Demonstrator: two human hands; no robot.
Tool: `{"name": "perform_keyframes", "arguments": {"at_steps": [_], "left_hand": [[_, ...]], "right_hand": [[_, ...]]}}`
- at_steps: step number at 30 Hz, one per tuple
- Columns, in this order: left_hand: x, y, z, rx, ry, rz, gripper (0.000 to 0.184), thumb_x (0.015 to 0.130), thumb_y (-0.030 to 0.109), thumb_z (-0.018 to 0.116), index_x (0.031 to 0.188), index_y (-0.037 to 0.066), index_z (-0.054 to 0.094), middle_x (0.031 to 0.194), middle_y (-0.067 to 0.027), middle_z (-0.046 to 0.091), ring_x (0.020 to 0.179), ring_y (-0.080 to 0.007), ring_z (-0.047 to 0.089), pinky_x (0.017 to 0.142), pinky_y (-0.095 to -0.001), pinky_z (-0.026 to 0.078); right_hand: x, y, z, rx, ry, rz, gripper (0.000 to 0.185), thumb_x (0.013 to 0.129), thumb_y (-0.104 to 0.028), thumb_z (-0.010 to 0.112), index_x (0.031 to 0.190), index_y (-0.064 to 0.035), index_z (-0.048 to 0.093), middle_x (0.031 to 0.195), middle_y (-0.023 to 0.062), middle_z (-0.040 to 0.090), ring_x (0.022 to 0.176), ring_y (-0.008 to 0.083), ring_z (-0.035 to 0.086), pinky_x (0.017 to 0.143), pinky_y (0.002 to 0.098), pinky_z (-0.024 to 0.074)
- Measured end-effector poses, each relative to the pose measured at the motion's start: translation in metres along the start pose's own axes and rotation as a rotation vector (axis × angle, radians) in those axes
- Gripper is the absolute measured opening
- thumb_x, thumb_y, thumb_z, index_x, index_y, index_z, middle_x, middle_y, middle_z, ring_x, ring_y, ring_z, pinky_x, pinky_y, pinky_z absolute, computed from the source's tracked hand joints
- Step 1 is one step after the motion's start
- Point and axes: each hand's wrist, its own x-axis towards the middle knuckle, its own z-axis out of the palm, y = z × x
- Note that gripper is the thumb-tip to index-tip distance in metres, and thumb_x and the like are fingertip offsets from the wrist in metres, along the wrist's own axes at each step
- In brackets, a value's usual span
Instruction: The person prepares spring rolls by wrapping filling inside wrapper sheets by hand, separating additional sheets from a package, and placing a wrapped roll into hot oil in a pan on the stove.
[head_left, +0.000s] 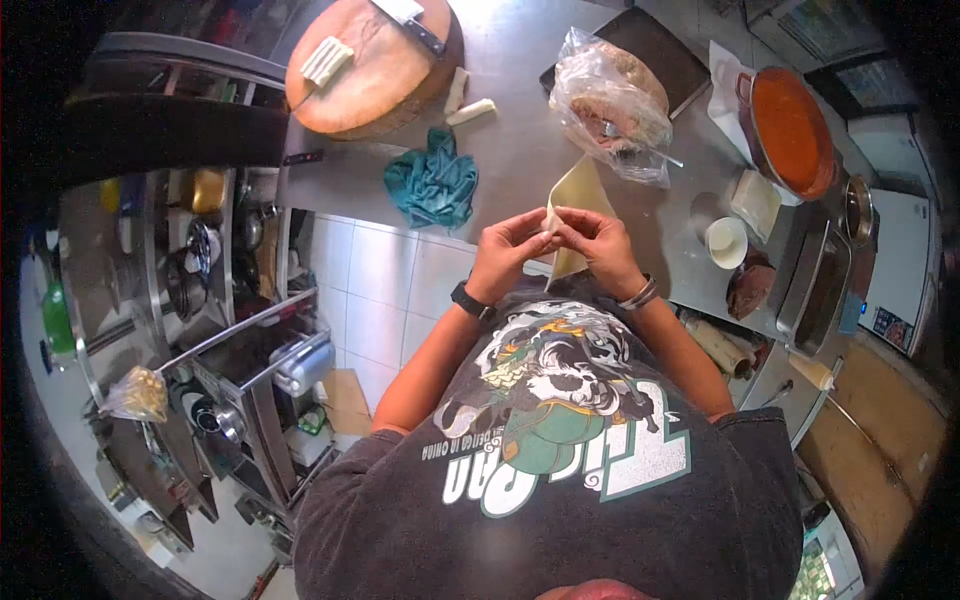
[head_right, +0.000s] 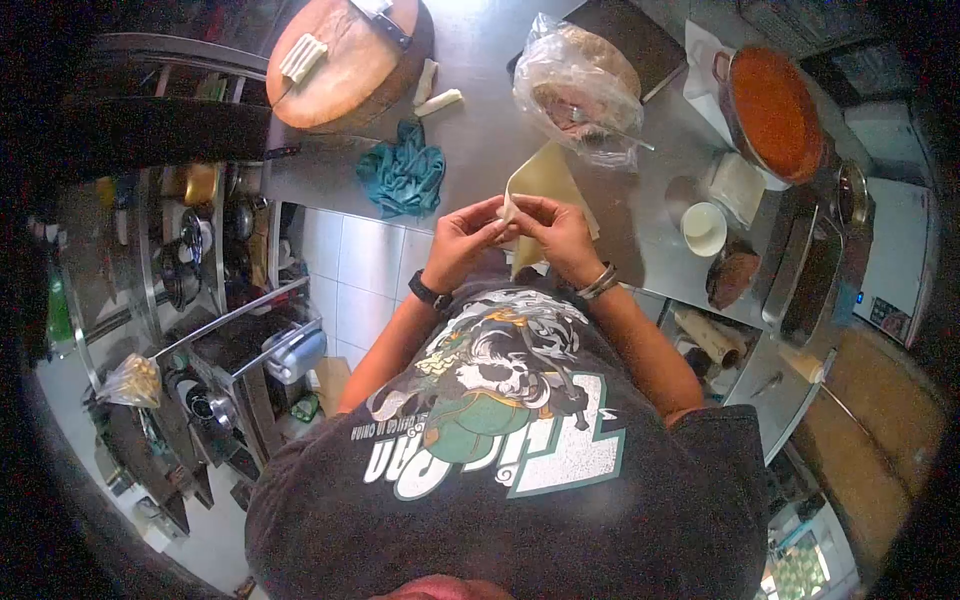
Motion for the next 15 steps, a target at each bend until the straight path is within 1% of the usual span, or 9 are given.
{"name": "perform_keyframes", "arguments": {"at_steps": [2,5,6,7,8,10,12,14,15], "left_hand": [[0.000,0.005,-0.005,0.002,0.001,0.019,0.044,0.095,0.007,0.066,0.134,-0.009,0.053,0.115,-0.0150,0.069,0.099,-0.0177,0.069,0.090,-0.0325,0.058],[0.004,0.012,-0.009,0.023,-0.016,0.023,0.040,0.094,0.006,0.066,0.131,-0.008,0.057,0.116,-0.0146,0.068,0.100,-0.0178,0.069,0.089,-0.0326,0.058],[0.005,0.015,-0.010,0.026,-0.002,0.033,0.038,0.094,0.006,0.067,0.128,-0.008,0.059,0.113,-0.0143,0.070,0.098,-0.0180,0.069,0.087,-0.0322,0.058],[0.005,0.018,-0.010,0.028,0.014,0.041,0.036,0.094,0.007,0.067,0.126,-0.008,0.061,0.110,-0.0140,0.071,0.096,-0.0181,0.070,0.086,-0.0318,0.059],[0.005,0.021,-0.011,0.027,0.012,0.046,0.036,0.094,0.007,0.067,0.126,-0.008,0.061,0.110,-0.0140,0.071,0.096,-0.0181,0.070,0.086,-0.0318,0.059],[0.006,0.029,-0.010,0.036,0.016,0.050,0.032,0.094,0.007,0.068,0.121,-0.008,0.064,0.105,-0.0139,0.072,0.092,-0.0187,0.071,0.085,-0.0322,0.059],[0.007,0.034,-0.013,0.049,-0.007,0.064,0.030,0.094,0.009,0.068,0.119,-0.008,0.065,0.104,-0.0145,0.072,0.092,-0.0190,0.071,0.085,-0.0329,0.059],[0.006,0.037,-0.016,0.059,-0.026,0.071,0.029,0.094,0.010,0.068,0.116,-0.007,0.066,0.103,-0.0151,0.072,0.091,-0.0193,0.072,0.085,-0.0335,0.060],[0.005,0.041,-0.016,0.035,-0.007,0.028,0.028,0.095,0.013,0.067,0.114,-0.007,0.066,0.103,-0.0154,0.072,0.091,-0.0203,0.072,0.085,-0.0345,0.060]], "right_hand": [[0.003,-0.002,0.004,-0.035,-0.032,-0.065,0.028,0.095,-0.008,0.067,0.119,0.0056,0.066,0.106,0.0106,0.072,0.090,0.0126,0.069,0.083,0.0267,0.0563],[0.009,-0.013,0.014,-0.084,-0.023,-0.067,0.028,0.092,-0.006,0.069,0.117,0.0054,0.067,0.106,0.0115,0.073,0.090,0.0121,0.069,0.084,0.0270,0.0564],[0.010,-0.016,0.017,-0.087,-0.024,-0.074,0.028,0.092,-0.006,0.069,0.117,0.0054,0.067,0.106,0.0115,0.073,0.090,0.0121,0.069,0.084,0.0270,0.0564],[0.012,-0.019,0.020,-0.128,-0.013,-0.100,0.027,0.092,-0.007,0.070,0.116,0.0054,0.067,0.104,0.0112,0.073,0.089,0.0119,0.069,0.082,0.0266,0.0566],[0.013,-0.021,0.022,-0.168,-0.003,-0.124,0.027,0.091,-0.008,0.071,0.114,0.0055,0.068,0.101,0.0109,0.074,0.088,0.0118,0.069,0.080,0.0262,0.0569],[0.013,-0.027,0.028,-0.184,0.009,-0.129,0.027,0.090,-0.009,0.072,0.113,0.0056,0.068,0.099,0.0103,0.074,0.086,0.0113,0.069,0.079,0.0258,0.0569],[0.017,-0.030,0.031,-0.200,0.022,-0.135,0.027,0.090,-0.009,0.073,0.112,0.0058,0.068,0.097,0.0097,0.075,0.085,0.0109,0.069,0.077,0.0253,0.0568],[0.018,-0.028,0.033,-0.256,0.058,-0.201,0.027,0.089,-0.010,0.074,0.111,0.0046,0.069,0.095,0.0086,0.075,0.083,0.0102,0.069,0.076,0.0247,0.0563],[0.018,-0.028,0.035,-0.259,0.058,-0.199,0.027,0.089,-0.010,0.074,0.111,0.0046,0.069,0.095,0.0086,0.075,0.083,0.0102,0.069,0.076,0.0247,0.0563]]}}
